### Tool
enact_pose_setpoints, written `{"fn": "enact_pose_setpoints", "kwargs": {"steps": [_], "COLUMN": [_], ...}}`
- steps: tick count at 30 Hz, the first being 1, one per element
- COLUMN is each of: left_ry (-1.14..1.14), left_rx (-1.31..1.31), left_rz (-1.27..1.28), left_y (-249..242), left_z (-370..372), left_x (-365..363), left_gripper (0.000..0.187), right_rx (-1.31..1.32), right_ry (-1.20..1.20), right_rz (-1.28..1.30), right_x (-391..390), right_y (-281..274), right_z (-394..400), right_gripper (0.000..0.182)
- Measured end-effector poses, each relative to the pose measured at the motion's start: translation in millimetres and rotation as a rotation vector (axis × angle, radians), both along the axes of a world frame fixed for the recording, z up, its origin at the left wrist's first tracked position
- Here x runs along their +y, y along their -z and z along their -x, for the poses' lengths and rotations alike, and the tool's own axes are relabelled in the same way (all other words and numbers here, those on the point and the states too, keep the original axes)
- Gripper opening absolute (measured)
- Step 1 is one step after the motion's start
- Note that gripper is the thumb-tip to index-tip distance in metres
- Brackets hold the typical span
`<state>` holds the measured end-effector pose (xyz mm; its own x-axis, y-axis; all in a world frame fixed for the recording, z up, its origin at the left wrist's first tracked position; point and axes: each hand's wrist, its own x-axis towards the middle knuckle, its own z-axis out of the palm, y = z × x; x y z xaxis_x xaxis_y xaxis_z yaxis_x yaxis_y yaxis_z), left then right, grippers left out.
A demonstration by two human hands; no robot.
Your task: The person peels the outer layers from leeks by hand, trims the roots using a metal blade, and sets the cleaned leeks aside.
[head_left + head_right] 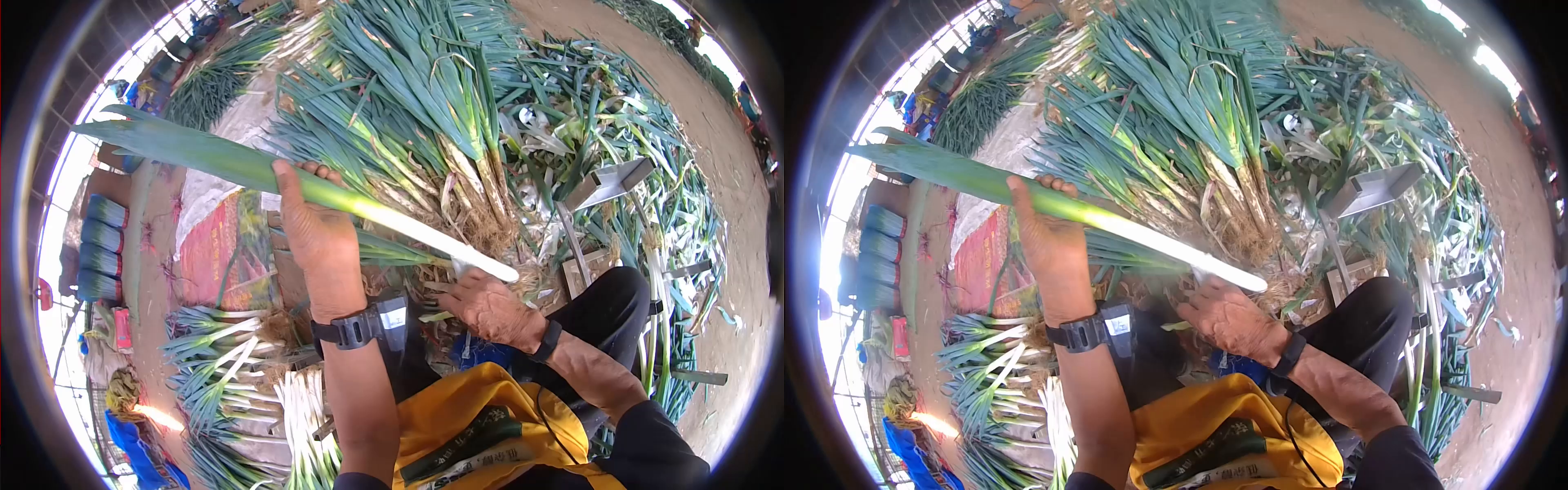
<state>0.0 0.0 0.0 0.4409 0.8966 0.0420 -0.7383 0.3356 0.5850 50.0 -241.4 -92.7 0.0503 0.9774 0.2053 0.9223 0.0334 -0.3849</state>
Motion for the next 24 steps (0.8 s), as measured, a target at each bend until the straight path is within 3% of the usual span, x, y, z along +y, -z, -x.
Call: {"fn": "enact_pose_setpoints", "kwargs": {"steps": [2, 7, 9, 11, 14, 16, 17, 19, 21, 22, 24], "left_ry": [0.024, 0.02, 0.016, -0.031, -0.02, 0.001, 0.007, -0.08, -0.092, -0.117, -0.143], "left_rx": [-0.008, -0.013, -0.032, 0.114, 0.094, 0.057, 0.055, 0.038, 0.041, 0.031, 0.011], "left_rz": [-0.031, -0.128, -0.146, -0.176, -0.268, -0.301, -0.297, -0.313, -0.335, -0.314, -0.294], "left_y": [-1.3, 0.0, -3.9, -3.7, -11.7, -11.2, -9.4, -14.8, -23.7, -27.6, -23.9], "left_z": [1.4, -1.1, -1.0, -2.4, -6.8, -8.1, -5.8, 0.7, 14.7, 21.8, 33.6], "left_x": [-1.0, -10.7, -12.2, -21.2, -20.4, -20.1, -18.0, -9.6, 4.9, 10.5, 20.9], "left_gripper": [0.035, 0.036, 0.037, 0.038, 0.04, 0.044, 0.044, 0.048, 0.052, 0.053, 0.057], "right_rx": [-0.061, -0.04, -0.031, -0.062, 0.069, 0.105, 0.103, 0.259, 0.147, 0.252, 0.264], "right_ry": [0.0, 0.136, 0.168, 0.169, 0.156, 0.202, 0.208, 0.277, 0.254, 0.305, 0.326], "right_rz": [0.081, -0.094, 0.147, 0.159, 0.194, -0.19, -0.187, 0.109, 0.441, 0.803, 1.068], "right_x": [-5.3, 4.9, 3.0, 1.6, 14.2, 23.8, 19.6, 7.5, -48.6, -73.2, -93.5], "right_y": [6.6, 8.7, 30.8, 44.6, 26.7, 0.8, 11.6, 65.9, 157.8, 190.9, 200.5], "right_z": [1.7, 11.4, 16.7, 19.7, 27.4, 21.5, 20.4, 9.5, 12.2, 11.4, 14.1], "right_gripper": [0.028, 0.029, 0.036, 0.044, 0.045, 0.029, 0.029, 0.025, 0.025, 0.021, 0.026]}}
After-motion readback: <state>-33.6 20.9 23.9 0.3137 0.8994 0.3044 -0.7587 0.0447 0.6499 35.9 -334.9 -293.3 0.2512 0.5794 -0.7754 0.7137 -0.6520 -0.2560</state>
